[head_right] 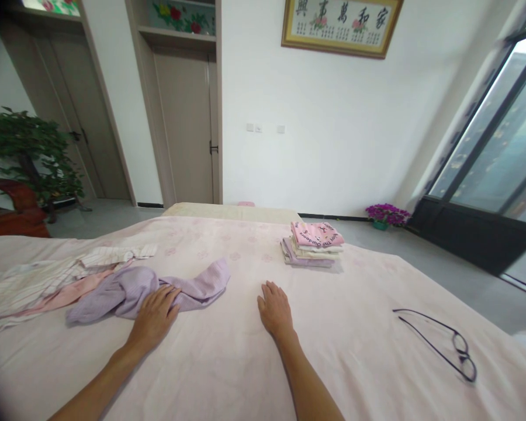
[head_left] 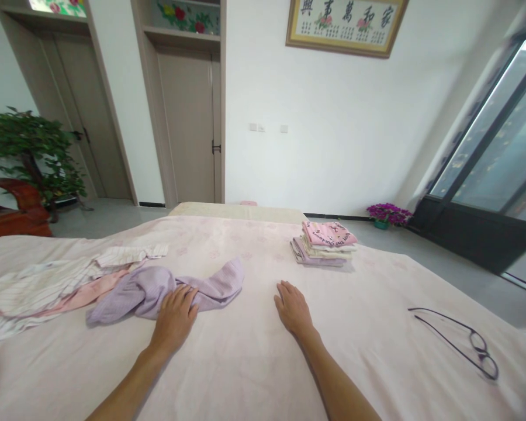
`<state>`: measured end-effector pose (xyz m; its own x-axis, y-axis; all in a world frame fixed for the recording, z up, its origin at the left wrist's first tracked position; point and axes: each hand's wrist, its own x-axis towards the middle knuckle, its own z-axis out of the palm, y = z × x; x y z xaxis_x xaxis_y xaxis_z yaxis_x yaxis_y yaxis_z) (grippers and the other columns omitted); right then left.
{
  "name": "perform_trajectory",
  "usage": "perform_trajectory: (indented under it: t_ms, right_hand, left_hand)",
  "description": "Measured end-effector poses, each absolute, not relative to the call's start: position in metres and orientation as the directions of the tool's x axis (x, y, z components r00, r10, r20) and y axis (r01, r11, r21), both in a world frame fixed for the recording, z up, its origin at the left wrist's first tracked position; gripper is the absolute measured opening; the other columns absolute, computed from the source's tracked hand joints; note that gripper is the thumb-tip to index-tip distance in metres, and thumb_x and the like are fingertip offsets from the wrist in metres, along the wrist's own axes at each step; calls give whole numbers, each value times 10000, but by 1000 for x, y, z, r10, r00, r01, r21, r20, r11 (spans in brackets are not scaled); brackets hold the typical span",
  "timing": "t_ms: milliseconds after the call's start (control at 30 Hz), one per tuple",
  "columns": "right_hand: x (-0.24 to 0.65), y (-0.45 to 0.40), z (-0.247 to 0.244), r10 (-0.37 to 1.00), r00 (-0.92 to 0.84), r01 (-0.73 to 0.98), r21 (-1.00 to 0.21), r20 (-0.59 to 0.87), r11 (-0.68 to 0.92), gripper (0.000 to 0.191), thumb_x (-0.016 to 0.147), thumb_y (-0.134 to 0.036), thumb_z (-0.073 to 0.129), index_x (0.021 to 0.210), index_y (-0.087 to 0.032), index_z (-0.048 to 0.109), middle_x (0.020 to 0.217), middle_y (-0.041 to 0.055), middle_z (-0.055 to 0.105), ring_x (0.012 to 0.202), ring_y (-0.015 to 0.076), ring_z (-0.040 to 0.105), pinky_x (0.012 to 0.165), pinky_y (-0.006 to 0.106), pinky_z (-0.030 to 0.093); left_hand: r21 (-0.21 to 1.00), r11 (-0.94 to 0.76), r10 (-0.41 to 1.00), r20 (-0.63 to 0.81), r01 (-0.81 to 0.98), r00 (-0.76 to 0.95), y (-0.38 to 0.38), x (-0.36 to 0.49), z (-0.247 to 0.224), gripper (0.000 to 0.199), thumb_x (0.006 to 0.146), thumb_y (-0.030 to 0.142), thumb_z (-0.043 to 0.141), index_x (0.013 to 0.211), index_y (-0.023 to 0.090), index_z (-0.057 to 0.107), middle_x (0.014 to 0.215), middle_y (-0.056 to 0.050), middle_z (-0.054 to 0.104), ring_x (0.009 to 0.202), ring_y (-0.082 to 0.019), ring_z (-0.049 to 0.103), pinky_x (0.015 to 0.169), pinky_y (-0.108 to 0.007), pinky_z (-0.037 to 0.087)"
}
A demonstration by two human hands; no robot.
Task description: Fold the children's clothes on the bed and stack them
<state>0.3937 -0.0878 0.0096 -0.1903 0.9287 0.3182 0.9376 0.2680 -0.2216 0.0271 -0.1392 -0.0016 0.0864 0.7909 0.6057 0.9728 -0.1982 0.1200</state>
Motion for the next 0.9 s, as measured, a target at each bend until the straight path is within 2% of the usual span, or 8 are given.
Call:
perform_trajectory:
  t_ms: [167,300,433,567,667,733,833,900]
  right_hand:
    - [394,-88,10,928,-199,937,-217,317,275,445,964,-301,407,1357,-150,552,1447,132,507,1370,240,414,1159,396,264]
    - [394,-89,11,921,-208,938,-201,330,284,439,970,-303,393,1345,-151,563,1429,130,522,1355,243,429,1147,400,289]
    - [395,-89,10,917,-216,933,-204,336,295,440,968,-302,395,1343,-151,568,1421,133,529,1355,244,430,1142,400,299]
    - [396,-88,9,921,-220,931,-214,321,297,438,960,-301,411,1344,-163,570,1426,127,527,1360,242,426,1142,402,303]
    - [397,-88,8,920,-220,931,-211,325,297,436,964,-304,401,1342,-168,570,1428,116,527,1360,238,426,1143,398,304]
    - [397,-88,8,919,-216,931,-215,329,296,434,963,-306,403,1338,-169,574,1425,114,531,1358,234,429,1142,394,307]
    - [397,-86,6,919,-209,923,-243,335,299,429,954,-311,418,1324,-172,586,1419,113,537,1351,234,438,1140,395,312]
    - [399,-84,6,920,-197,907,-293,339,302,420,949,-317,423,1302,-179,603,1404,108,553,1346,232,446,1143,397,311]
  left_hand:
    - [219,-194,731,682,956,-9,-148,23,10,374,905,219,456,1253,207,593,1288,-107,617,1299,-273,477,1126,-476,305]
    - [226,55,670,714,973,-203,-153,17,21,420,914,242,459,1316,162,550,1409,-158,508,1400,-326,335,1147,-517,228]
    - [282,297,676,612,912,-410,-151,7,23,491,906,371,511,1339,142,528,1403,-199,478,1299,-355,424,1062,-505,330]
    - [321,366,733,479,873,-483,-148,-12,25,522,856,410,569,1333,199,544,1320,-176,533,1144,-355,520,943,-486,420]
    - [431,336,739,431,837,-518,-144,-27,28,375,872,323,512,1209,198,621,1138,-143,613,1064,-322,561,921,-460,440]
    - [587,273,692,431,762,-580,-142,-28,32,339,864,301,505,1157,180,627,1093,-126,626,1050,-297,574,924,-434,450]
    - [820,19,645,427,572,-634,-147,-3,41,371,836,332,551,1170,174,584,1070,-86,639,981,-246,607,886,-382,488]
    - [866,-180,712,442,467,-546,-160,28,48,383,827,352,582,1170,181,571,1043,-70,647,917,-216,626,825,-343,517]
